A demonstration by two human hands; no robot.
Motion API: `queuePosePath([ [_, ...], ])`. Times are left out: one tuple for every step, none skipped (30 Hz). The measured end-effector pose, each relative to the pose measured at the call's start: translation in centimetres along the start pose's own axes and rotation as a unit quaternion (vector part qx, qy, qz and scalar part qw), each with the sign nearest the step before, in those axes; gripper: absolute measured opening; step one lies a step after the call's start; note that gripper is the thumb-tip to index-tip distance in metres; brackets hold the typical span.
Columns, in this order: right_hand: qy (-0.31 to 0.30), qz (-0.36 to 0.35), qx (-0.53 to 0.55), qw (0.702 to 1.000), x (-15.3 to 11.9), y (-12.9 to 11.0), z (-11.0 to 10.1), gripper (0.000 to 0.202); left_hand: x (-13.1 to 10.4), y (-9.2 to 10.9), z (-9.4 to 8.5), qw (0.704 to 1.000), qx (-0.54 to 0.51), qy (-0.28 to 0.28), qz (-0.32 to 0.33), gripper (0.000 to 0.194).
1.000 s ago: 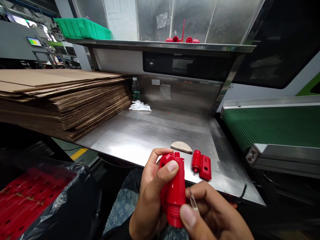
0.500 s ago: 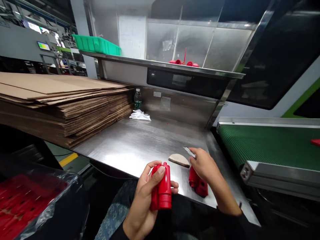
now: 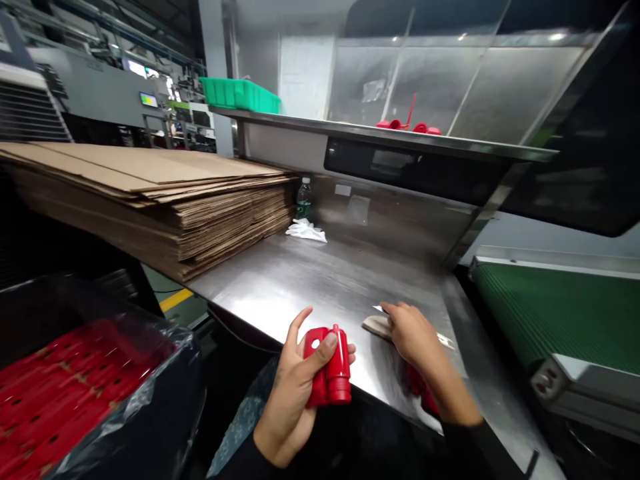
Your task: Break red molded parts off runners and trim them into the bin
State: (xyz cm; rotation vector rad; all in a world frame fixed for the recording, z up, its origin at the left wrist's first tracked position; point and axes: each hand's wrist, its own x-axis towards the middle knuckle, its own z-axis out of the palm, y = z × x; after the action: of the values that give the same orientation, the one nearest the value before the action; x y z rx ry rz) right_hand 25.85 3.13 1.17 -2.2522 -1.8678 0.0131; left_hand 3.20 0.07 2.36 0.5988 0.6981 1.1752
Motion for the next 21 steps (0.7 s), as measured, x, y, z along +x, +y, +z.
queuePosePath([
  [0.0,0.0,-0.017,1.0,1.5,0.5,0.2,0.028,0.0,0.1,-0.2,1.0,-0.007,0.002,-0.002,0.075],
  [-0.001,-0.004,-0.026,1.0,2.6,0.9,0.3,0.024,0.0,0.2,-0.4,1.0,-0.02,-0.003,-0.013,0.076],
  [-0.001,-0.008,-0.031,0.999,3.3,1.2,0.3,0.024,0.0,0.3,-0.8,0.999,-0.043,-0.01,-0.031,0.075],
  [0.002,-0.012,-0.033,0.999,3.6,1.4,0.4,0.028,0.1,0.4,-1.3,0.995,-0.075,-0.02,-0.057,0.073],
  [0.01,-0.015,-0.035,0.999,3.4,1.6,0.4,0.035,0.1,0.4,-1.8,0.989,-0.117,-0.03,-0.086,0.069],
  [0.021,-0.016,-0.038,0.999,2.9,1.6,0.4,0.042,0.1,0.5,-2.3,0.978,-0.165,-0.043,-0.117,0.064],
  [0.031,-0.014,-0.044,0.998,2.2,1.7,0.3,0.045,0.1,0.4,-2.8,0.964,-0.214,-0.056,-0.147,0.061],
  [0.036,-0.01,-0.053,0.998,1.3,1.8,0.3,0.045,0.1,0.4,-3.2,0.948,-0.26,-0.068,-0.17,0.059],
  [0.034,-0.004,-0.065,0.997,0.5,1.9,0.2,0.041,0.1,0.3,-3.4,0.934,-0.296,-0.078,-0.185,0.06],
  [0.027,0.002,-0.08,0.996,-0.3,2.0,0.2,0.036,0.1,0.2,-3.6,0.923,-0.321,-0.087,-0.193,0.062],
  [0.015,0.008,-0.094,0.995,-0.9,2.1,0.2,0.031,0.2,0.0,-3.6,0.916,-0.338,-0.094,-0.194,0.064],
  [0.003,0.013,-0.106,0.994,-1.3,2.1,0.3,0.027,0.3,-0.2,-3.6,0.913,-0.347,-0.101,-0.187,0.065],
  [-0.005,0.017,-0.112,0.994,-1.5,2.0,0.4,0.024,0.4,-0.4,-3.5,0.912,-0.353,-0.108,-0.178,0.065],
  [-0.006,0.021,-0.112,0.993,-1.6,1.8,0.4,0.022,0.4,-0.6,-3.5,0.912,-0.356,-0.117,-0.169,0.064],
  [-0.001,0.025,-0.106,0.994,-1.5,1.5,0.3,0.018,0.5,-0.8,-3.4,0.911,-0.358,-0.125,-0.164,0.063],
  [0.01,0.03,-0.095,0.995,-1.5,1.1,0.2,0.014,0.6,-0.8,-3.3,0.911,-0.356,-0.13,-0.16,0.062],
  [0.024,0.037,-0.081,0.996,-1.7,0.6,-0.1,0.01,0.6,-0.9,-3.2,0.914,-0.349,-0.133,-0.158,0.062],
  [0.04,0.048,-0.064,0.996,-2.0,0.0,-0.5,0.008,0.6,-0.8,-3.1,0.918,-0.336,-0.136,-0.159,0.062],
  [0.053,0.059,-0.046,0.996,-2.5,-0.7,-0.9,0.006,0.6,-0.7,-3.0,0.925,-0.317,-0.139,-0.158,0.063],
  [0.064,0.068,-0.029,0.995,-3.4,-1.5,-1.3,0.01,0.5,-0.5,-2.9,0.934,-0.289,-0.142,-0.153,0.063],
  [0.081,0.077,-0.002,0.994,-4.6,-2.4,-1.6,0.016,0.4,-0.4,-2.8,0.947,-0.251,-0.141,-0.142,0.064],
])
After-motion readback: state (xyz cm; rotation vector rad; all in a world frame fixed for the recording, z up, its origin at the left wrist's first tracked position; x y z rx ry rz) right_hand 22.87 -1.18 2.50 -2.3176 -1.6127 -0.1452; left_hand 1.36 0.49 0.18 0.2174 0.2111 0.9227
